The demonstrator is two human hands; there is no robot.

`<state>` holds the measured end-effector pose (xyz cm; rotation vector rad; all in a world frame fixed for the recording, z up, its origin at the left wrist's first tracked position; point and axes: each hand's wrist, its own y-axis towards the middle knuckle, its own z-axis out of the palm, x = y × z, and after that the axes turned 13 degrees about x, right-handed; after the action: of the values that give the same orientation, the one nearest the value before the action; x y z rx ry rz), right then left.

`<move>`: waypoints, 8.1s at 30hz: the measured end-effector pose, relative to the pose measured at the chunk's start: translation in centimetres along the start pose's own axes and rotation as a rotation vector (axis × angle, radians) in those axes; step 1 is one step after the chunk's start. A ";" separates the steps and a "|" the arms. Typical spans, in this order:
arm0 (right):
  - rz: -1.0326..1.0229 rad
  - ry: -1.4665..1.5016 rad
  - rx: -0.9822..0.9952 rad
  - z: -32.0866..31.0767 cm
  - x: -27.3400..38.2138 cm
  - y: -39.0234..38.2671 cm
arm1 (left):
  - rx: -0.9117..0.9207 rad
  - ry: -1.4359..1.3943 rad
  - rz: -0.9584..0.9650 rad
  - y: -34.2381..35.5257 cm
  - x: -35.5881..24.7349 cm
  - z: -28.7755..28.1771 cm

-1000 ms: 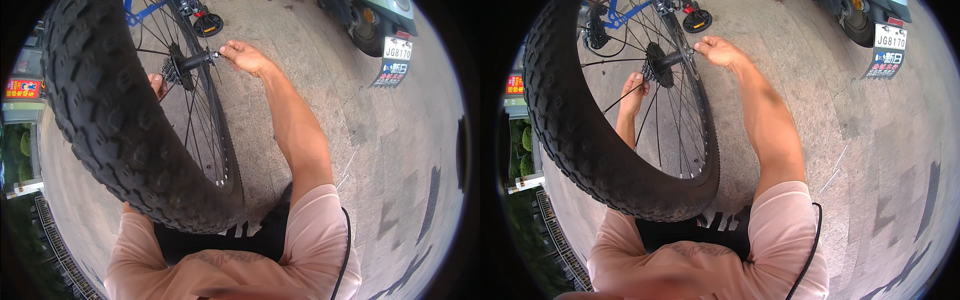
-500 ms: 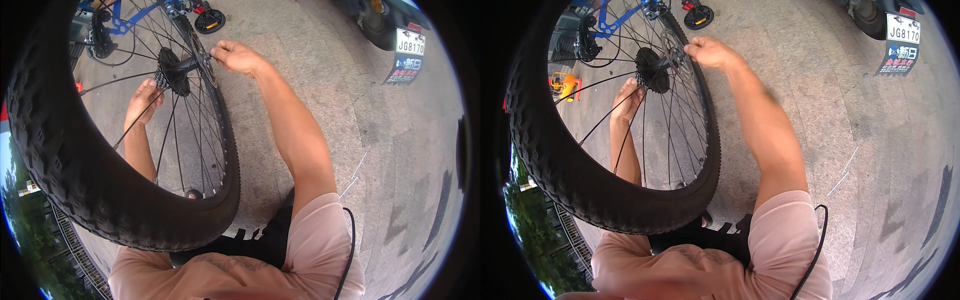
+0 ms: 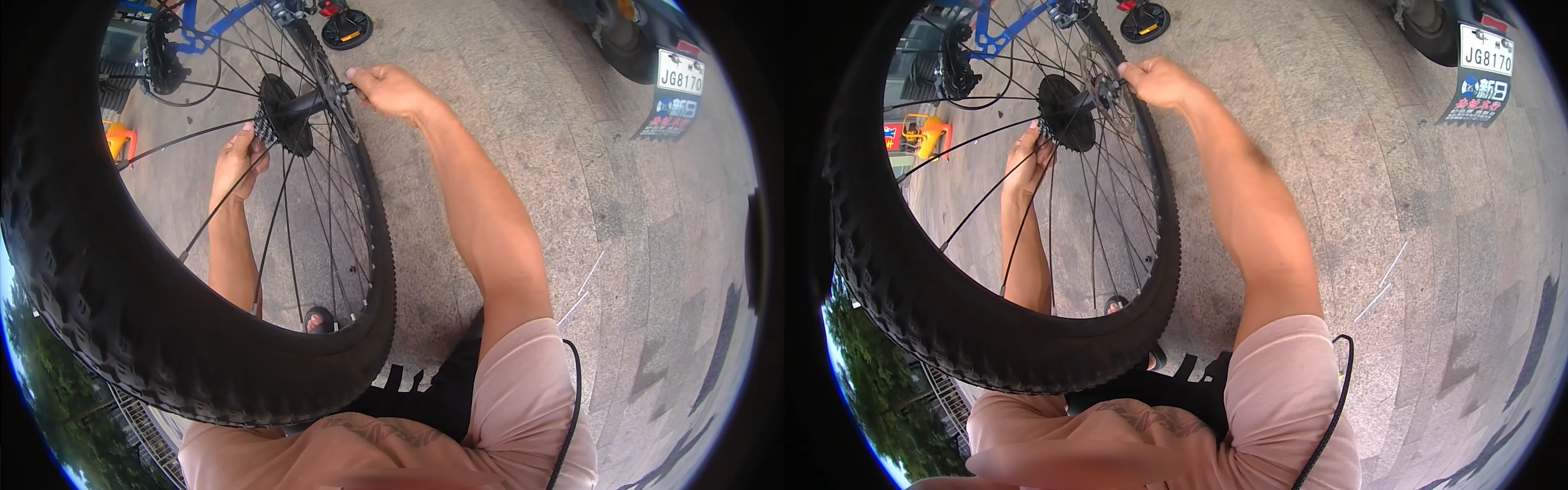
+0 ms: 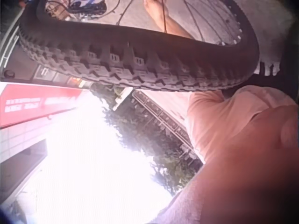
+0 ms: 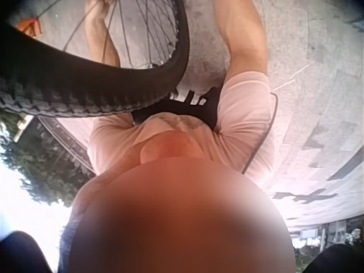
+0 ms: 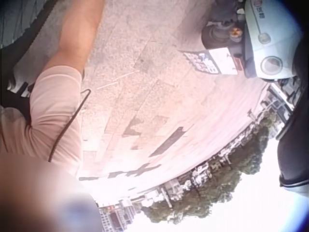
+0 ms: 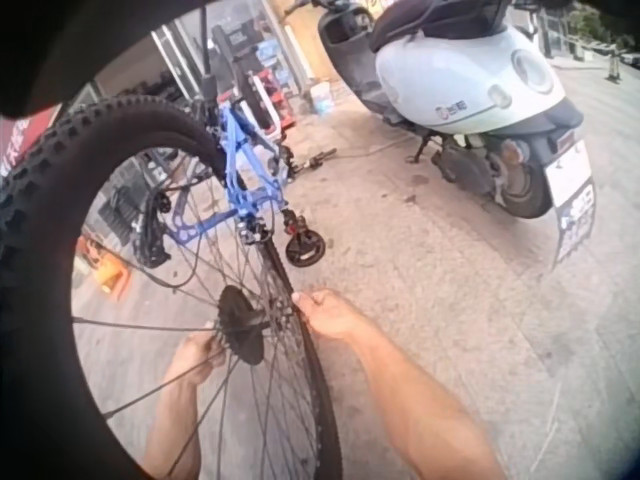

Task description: The person removes the rear wheel from a blue mountain bike, uses a small tool to adjust the cassette and hub, and then reinstalls the wheel. The person manipulates the cassette, hub, and wheel while squatting on a paved outdoor surface.

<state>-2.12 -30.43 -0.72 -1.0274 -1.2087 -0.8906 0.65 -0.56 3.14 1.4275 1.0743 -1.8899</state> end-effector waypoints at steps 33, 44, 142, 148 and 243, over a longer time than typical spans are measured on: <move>0.061 0.029 0.053 0.7 -0.1 0.3 | -0.016 -0.102 0.013 -1.2 0.5 -0.1; -0.022 -0.016 -0.171 -3.0 -4.4 2.1 | 0.040 0.057 -0.009 0.6 0.8 0.9; 0.611 0.068 -0.462 16.3 45.7 -1.1 | -0.180 -0.100 -0.569 -9.2 -26.4 -7.2; 0.618 0.048 -0.482 17.1 47.0 0.3 | -0.169 -0.252 -0.576 -4.4 -29.1 -7.8; 0.531 0.036 -0.378 13.5 47.4 -7.1 | 0.080 0.007 -0.456 10.0 -34.9 -4.0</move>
<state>-5.67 -20.10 47.82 -1.5391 -0.6878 -0.7184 21.12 -4.24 33.16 1.3097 1.4366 -2.2616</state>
